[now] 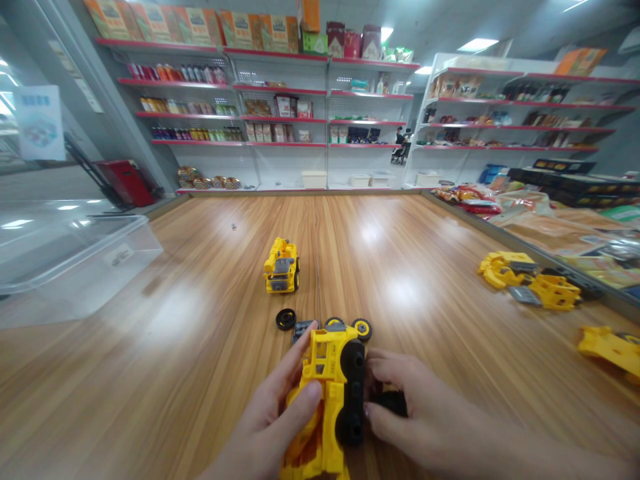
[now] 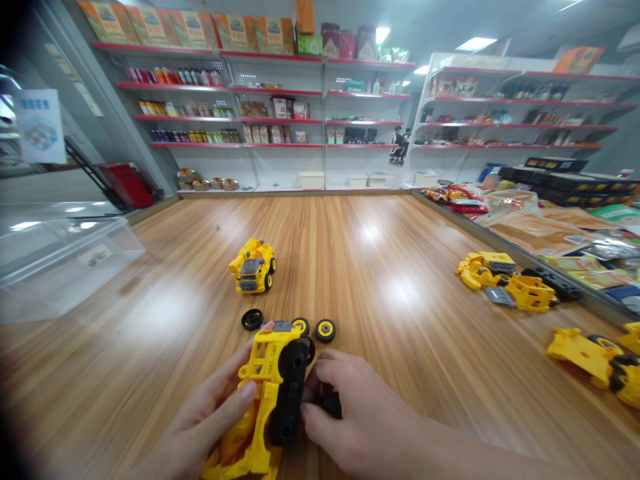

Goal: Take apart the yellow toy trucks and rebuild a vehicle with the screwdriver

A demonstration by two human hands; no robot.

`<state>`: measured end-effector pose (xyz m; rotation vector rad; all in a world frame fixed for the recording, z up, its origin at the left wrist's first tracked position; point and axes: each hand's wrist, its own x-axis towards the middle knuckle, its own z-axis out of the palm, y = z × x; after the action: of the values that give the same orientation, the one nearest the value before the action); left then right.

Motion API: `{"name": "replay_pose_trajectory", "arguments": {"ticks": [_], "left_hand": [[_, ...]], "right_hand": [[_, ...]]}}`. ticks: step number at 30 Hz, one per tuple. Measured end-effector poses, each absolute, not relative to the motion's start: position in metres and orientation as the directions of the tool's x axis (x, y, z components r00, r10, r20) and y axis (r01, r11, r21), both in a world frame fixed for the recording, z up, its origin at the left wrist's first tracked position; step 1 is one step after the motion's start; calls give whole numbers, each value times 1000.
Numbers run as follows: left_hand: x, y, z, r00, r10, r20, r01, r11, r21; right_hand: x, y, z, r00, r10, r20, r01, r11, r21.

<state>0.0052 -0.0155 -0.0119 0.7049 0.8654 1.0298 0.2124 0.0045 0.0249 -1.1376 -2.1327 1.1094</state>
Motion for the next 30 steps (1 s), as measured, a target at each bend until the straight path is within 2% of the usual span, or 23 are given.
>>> {"name": "replay_pose_trajectory", "arguments": {"ticks": [8,14,18,24,30], "left_hand": [[8,-17,-9,250,928,-275,-435,361,825],[8,-18,-9,247,930,-273,-442,359,822],[9,-17,-9,195,932,-307,-446,363,818],[11,-19,-9,175,940,-292,-468,340,816],[11,-18,-9,182,931,-315,-485,364,795]], "right_hand": [[212,3,32,-574,814,-87,486,253,-837],[213,3,25,-563,825,-53,447,250,-859],[215,2,23,-522,850,-71,479,222,-849],[213,3,32,-599,801,-16,401,282,-872],[212,4,28,-560,827,-57,468,259,-845]]}}
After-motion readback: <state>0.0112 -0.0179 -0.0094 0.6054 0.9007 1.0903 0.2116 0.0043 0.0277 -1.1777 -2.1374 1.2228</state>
